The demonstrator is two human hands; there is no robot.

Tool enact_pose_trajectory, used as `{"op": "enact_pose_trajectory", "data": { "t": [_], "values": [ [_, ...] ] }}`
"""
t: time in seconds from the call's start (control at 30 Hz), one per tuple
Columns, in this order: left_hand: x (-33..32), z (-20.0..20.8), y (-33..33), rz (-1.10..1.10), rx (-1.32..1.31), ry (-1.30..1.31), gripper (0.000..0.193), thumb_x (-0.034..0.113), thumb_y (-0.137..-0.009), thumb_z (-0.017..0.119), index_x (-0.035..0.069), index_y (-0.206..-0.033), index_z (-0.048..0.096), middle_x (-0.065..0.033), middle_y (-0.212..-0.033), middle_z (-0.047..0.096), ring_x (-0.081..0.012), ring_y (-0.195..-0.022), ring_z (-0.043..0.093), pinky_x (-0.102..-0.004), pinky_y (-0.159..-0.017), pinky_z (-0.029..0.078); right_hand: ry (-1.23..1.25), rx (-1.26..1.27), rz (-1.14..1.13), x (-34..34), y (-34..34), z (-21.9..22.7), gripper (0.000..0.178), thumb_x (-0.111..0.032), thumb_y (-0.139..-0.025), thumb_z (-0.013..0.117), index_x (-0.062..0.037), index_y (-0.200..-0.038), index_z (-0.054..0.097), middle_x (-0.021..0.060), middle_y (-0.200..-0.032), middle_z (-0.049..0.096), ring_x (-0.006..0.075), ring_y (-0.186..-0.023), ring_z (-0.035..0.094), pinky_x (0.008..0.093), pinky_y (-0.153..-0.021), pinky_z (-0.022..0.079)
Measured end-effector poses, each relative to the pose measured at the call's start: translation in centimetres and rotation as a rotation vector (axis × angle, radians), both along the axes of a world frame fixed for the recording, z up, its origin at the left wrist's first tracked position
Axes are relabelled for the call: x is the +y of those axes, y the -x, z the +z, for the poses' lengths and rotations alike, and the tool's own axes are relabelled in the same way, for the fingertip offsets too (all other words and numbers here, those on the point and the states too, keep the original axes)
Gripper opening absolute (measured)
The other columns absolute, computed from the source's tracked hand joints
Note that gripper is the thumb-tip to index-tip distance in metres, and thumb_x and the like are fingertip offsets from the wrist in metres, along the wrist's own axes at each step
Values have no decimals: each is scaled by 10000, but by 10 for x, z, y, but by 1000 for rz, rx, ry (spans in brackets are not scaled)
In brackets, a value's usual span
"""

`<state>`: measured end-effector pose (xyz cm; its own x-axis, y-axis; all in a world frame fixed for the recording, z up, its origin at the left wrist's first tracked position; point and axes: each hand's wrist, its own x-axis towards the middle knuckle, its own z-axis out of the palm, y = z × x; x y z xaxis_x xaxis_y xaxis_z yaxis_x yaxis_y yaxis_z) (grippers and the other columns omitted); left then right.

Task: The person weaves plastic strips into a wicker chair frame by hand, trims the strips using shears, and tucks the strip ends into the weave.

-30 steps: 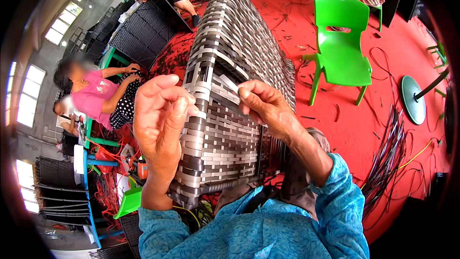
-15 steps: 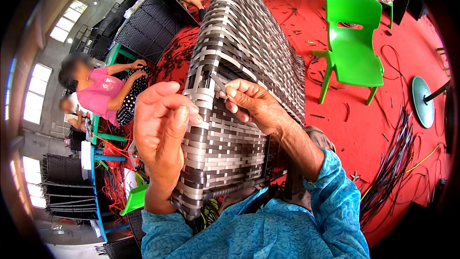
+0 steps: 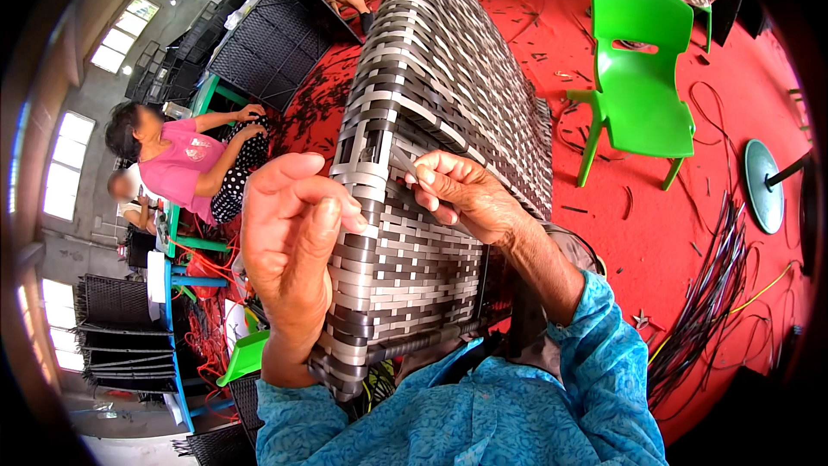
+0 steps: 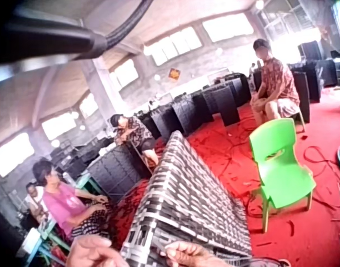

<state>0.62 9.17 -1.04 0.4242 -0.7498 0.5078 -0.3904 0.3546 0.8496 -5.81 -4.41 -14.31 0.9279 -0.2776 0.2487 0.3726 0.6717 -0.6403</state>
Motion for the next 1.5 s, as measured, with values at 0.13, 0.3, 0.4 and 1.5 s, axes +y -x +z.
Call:
{"op": "enact_pose_trajectory", "data": {
  "t": [0.13, 0.3, 0.4, 1.5],
  "values": [
    [0, -1, 0, -4, 18, 2, 307, 40, -841, 520, -38, -1108, 390, -104, -777, 553, -115, -677, 514, -214, -665, 420, -6, 10, 16, 1, -3, -2, 240, -263, -883, 502, -37, -945, 551, -18, -644, 495, 29, -471, 354, 153, -415, 276],
    [1, 1, 0, -2, 11, -3, 305, 45, -843, 517, -38, -1108, 390, -105, -773, 553, -115, -671, 518, -213, -663, 419, -38, -2, 24, -1, -5, 2, 245, -263, -882, 503, -29, -941, 546, -18, -643, 484, 28, -469, 344, 152, -413, 271],
    [0, 1, -1, -17, -12, -1, 305, 48, -846, 515, -38, -1109, 388, -104, -770, 553, -113, -667, 518, -210, -659, 418, -19, -7, 18, -4, -2, -4, 246, -263, -881, 503, -28, -943, 544, -19, -643, 483, 27, -470, 342, 151, -411, 268],
    [-56, 18, -40, 131, -684, -396, 125, 101, -795, 611, 22, -740, 531, 30, -621, 496, -5, -537, 444, -152, -491, 372, 445, 241, -222, -21, 23, 60, 221, -271, -869, 529, -58, -919, 562, -30, -674, 520, 32, -566, 456, 167, -518, 381]
  ]
}}
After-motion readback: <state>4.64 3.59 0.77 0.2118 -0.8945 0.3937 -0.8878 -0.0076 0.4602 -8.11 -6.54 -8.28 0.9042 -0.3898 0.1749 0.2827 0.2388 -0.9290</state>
